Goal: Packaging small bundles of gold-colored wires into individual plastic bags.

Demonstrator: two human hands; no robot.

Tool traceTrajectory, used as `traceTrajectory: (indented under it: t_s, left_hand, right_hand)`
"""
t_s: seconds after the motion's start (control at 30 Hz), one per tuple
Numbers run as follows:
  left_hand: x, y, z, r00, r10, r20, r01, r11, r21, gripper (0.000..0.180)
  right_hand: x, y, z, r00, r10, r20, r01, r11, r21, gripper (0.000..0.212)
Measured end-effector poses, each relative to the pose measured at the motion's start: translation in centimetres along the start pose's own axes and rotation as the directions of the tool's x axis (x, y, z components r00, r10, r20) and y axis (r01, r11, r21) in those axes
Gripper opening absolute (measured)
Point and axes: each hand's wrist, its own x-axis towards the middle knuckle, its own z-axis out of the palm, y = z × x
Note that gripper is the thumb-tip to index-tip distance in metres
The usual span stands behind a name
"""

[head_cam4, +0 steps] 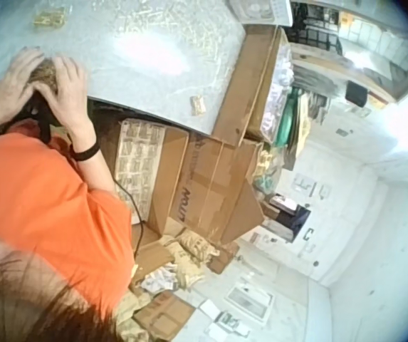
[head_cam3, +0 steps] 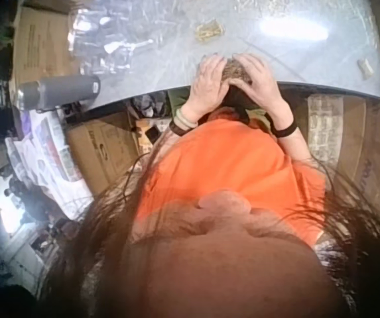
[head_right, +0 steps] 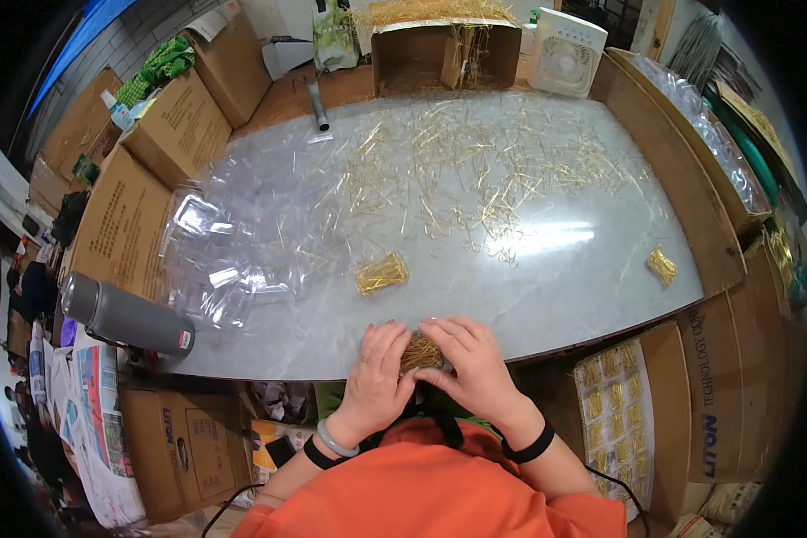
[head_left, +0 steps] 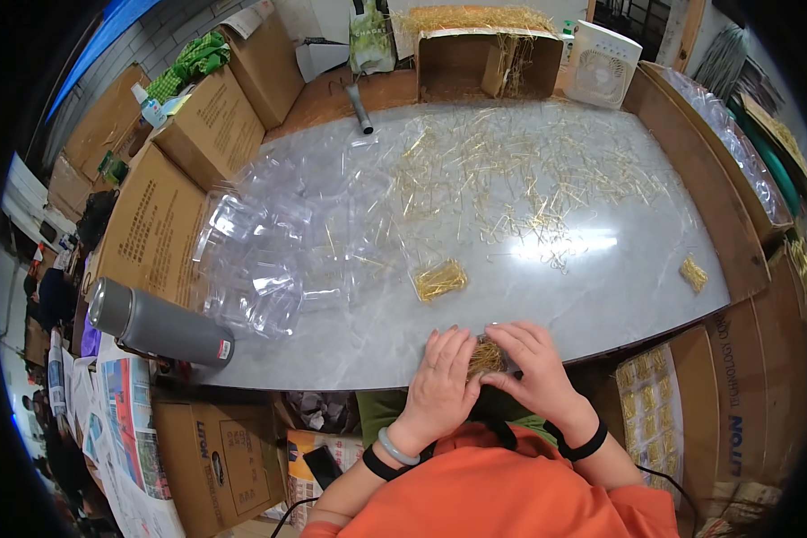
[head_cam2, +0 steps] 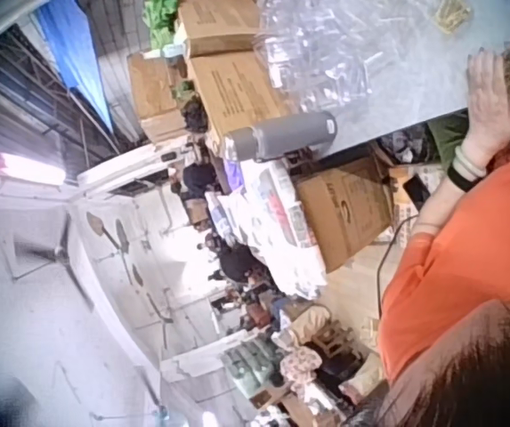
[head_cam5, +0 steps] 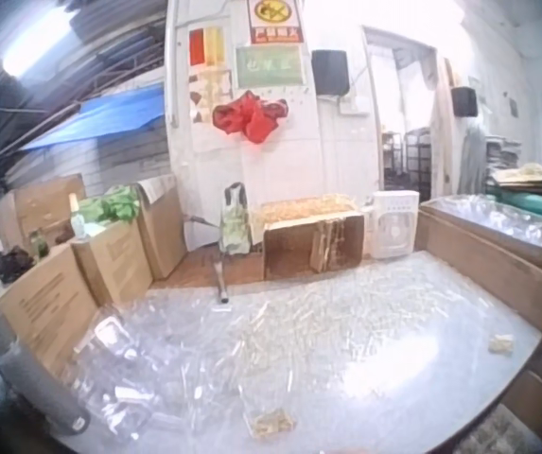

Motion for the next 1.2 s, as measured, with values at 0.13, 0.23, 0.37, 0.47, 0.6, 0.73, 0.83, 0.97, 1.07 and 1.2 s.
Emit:
traceTrajectory:
  t_s: [0.13,0.23,0.37,0.47,0.6,0.73,0.83,0.97,1.07,1.2]
  left_hand:
    - [0.3,0.0,-0.8,0.999,0.022,0.037,-0.021,0.999,-0.048,0.061]
    - [0.2,0.0,-1.1,0.999,0.015,0.035,-0.013,0.997,-0.075,0.069]
    - [-0.2,-0.8,-0.7,1.000,-0.003,0.001,0.003,0.988,-0.151,0.086]
    - [-0.2,-0.8,-0.7,0.998,-0.056,0.018,0.059,0.976,-0.212,0.092]
    - [-0.3,-1.1,-0.9,0.992,-0.113,0.052,0.122,0.965,-0.232,0.099]
    - [0.8,0.2,-1.8,0.982,-0.075,-0.173,0.064,0.996,-0.068,0.087]
    - [-0.3,1.7,-2.4,0.966,0.066,-0.252,-0.077,0.996,-0.035,0.075]
    - [-1.1,3.2,-1.3,0.995,0.094,0.020,-0.078,0.914,-0.398,0.071]
    - [0.0,5.6,1.0,0.941,0.005,0.339,0.273,0.581,-0.766,0.083]
    - [1.2,8.5,0.6,0.787,0.114,0.606,0.463,0.541,-0.702,0.075]
  right_hand:
    - [0.6,0.5,-0.4,0.988,0.104,0.112,-0.107,0.994,0.024,0.039]
    - [0.9,0.4,-0.6,0.986,0.053,0.158,-0.057,0.998,0.019,0.040]
    - [0.0,-0.6,-0.6,0.984,-0.002,0.178,0.020,0.995,-0.096,0.048]
    - [-0.8,-1.1,0.0,0.968,-0.061,0.244,0.127,0.956,-0.264,0.058]
    - [-1.2,-0.4,0.4,0.977,-0.061,0.202,0.084,0.991,-0.105,0.061]
    - [-1.4,0.5,-1.3,0.979,0.150,-0.139,-0.115,0.966,0.233,0.052]
    - [-1.2,1.5,-3.0,0.881,0.353,-0.315,-0.113,0.803,0.585,0.052]
    - [1.6,0.2,-5.7,0.776,0.567,-0.278,0.173,0.233,0.957,0.048]
    - [3.4,-0.4,-6.8,0.858,0.508,-0.069,0.298,-0.383,0.874,0.039]
    - [3.9,-0.2,-5.8,0.916,0.401,0.029,0.240,-0.602,0.762,0.037]
